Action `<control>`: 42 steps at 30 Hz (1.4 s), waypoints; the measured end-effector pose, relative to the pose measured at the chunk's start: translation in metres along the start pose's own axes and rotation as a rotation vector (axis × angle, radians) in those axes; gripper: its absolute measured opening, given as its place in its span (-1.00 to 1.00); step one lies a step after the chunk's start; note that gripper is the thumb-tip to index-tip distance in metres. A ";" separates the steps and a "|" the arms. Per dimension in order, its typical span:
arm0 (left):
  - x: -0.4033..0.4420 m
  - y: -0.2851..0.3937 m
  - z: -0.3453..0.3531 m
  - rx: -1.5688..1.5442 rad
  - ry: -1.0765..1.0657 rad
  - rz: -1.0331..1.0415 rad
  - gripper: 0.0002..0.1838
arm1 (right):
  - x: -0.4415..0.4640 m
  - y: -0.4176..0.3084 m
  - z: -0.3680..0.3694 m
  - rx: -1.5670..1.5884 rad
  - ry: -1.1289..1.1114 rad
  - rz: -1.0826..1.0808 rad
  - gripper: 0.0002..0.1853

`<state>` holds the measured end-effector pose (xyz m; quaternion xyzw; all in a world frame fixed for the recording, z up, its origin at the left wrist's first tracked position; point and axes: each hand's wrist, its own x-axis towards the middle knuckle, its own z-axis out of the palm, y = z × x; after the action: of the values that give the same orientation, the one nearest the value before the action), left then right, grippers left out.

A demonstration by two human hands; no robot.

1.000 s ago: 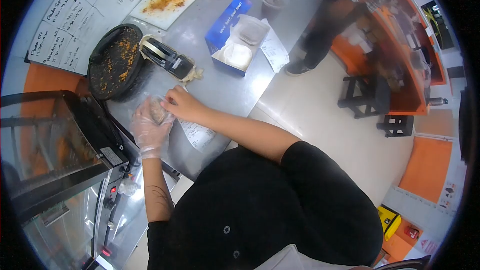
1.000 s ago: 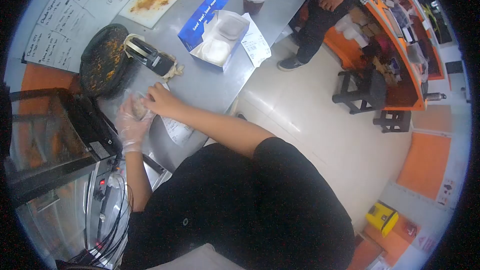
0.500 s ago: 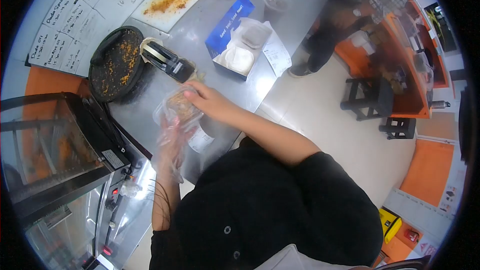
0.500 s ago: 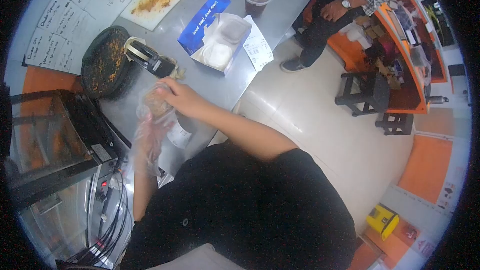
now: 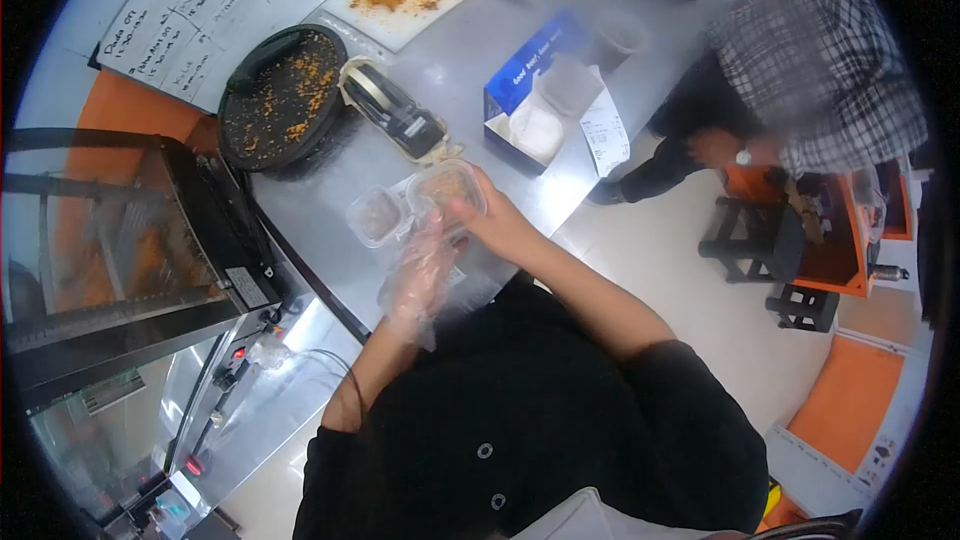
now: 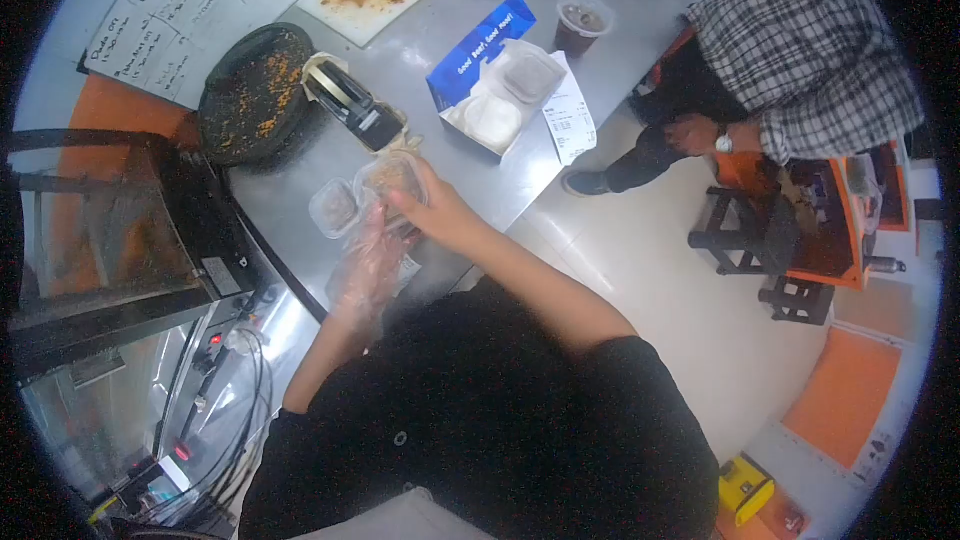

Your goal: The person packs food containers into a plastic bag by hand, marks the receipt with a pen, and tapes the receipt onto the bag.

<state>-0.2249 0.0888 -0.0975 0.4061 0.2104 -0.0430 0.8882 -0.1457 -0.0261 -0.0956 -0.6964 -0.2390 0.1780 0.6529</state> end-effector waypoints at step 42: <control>-0.023 0.072 -0.010 -0.120 0.161 0.098 -0.50 | -0.032 0.027 -0.042 -0.284 0.412 -0.198 -0.80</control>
<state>-0.2316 0.1414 -0.0433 0.3641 0.2631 0.0458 0.8922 -0.1460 -0.0800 -0.1209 -0.7757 -0.1905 -0.0673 0.5979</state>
